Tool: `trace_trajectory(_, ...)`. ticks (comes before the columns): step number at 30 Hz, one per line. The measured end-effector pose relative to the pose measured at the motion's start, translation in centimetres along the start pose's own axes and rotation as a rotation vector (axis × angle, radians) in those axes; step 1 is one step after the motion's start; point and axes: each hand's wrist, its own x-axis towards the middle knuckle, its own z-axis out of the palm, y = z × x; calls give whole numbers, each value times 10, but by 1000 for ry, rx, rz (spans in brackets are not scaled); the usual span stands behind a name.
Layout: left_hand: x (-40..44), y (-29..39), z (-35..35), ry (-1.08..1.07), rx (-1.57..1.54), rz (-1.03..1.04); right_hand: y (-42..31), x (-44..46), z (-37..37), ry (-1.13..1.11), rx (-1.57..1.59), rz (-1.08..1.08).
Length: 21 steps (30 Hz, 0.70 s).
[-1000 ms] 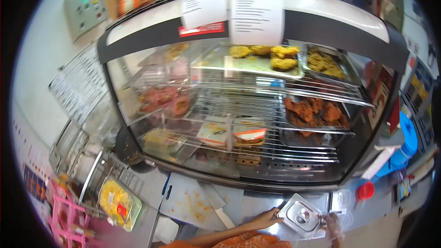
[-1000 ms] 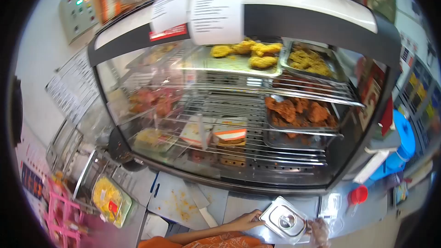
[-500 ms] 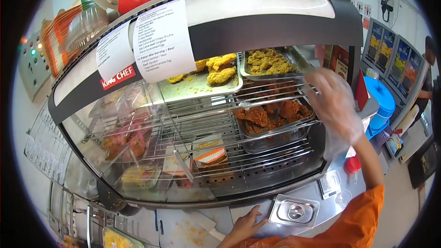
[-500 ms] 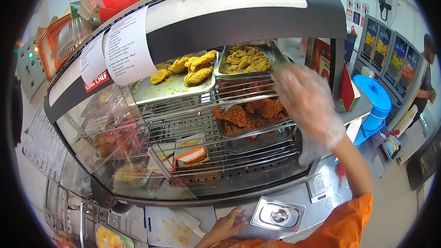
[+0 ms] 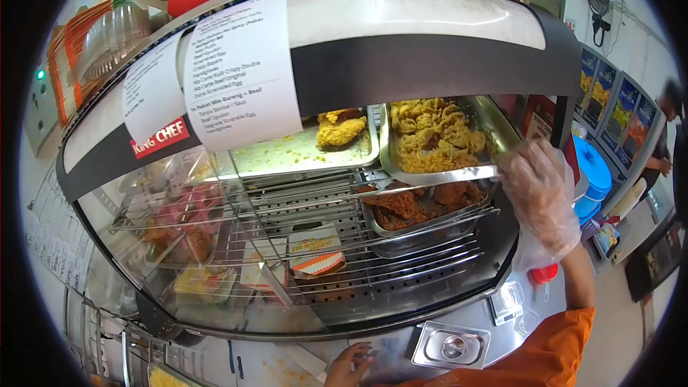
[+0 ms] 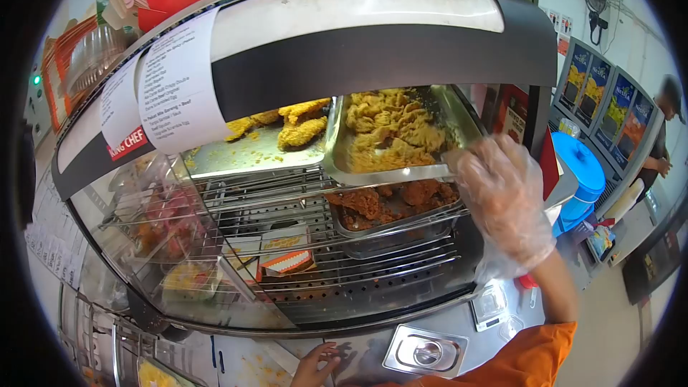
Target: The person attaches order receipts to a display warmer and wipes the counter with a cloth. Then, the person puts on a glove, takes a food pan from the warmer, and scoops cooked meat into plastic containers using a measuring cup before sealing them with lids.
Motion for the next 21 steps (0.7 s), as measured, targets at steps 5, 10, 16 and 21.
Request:
trace_trajectory(5, 2, 33, -5, -31, 109, 42, -10, -27, -24, 101, 26, -10)
trace_trajectory(10, 1, 64, -6, -93, 182, -4, -22, -50, -33, 85, 126, 30)
trace_trajectory(16, -7, 78, -1, -47, 174, -14, -35, -69, -38, 87, 111, -18)
trace_trajectory(21, -13, 79, 1, -30, 157, -30, -45, -95, -38, 101, 123, -19)
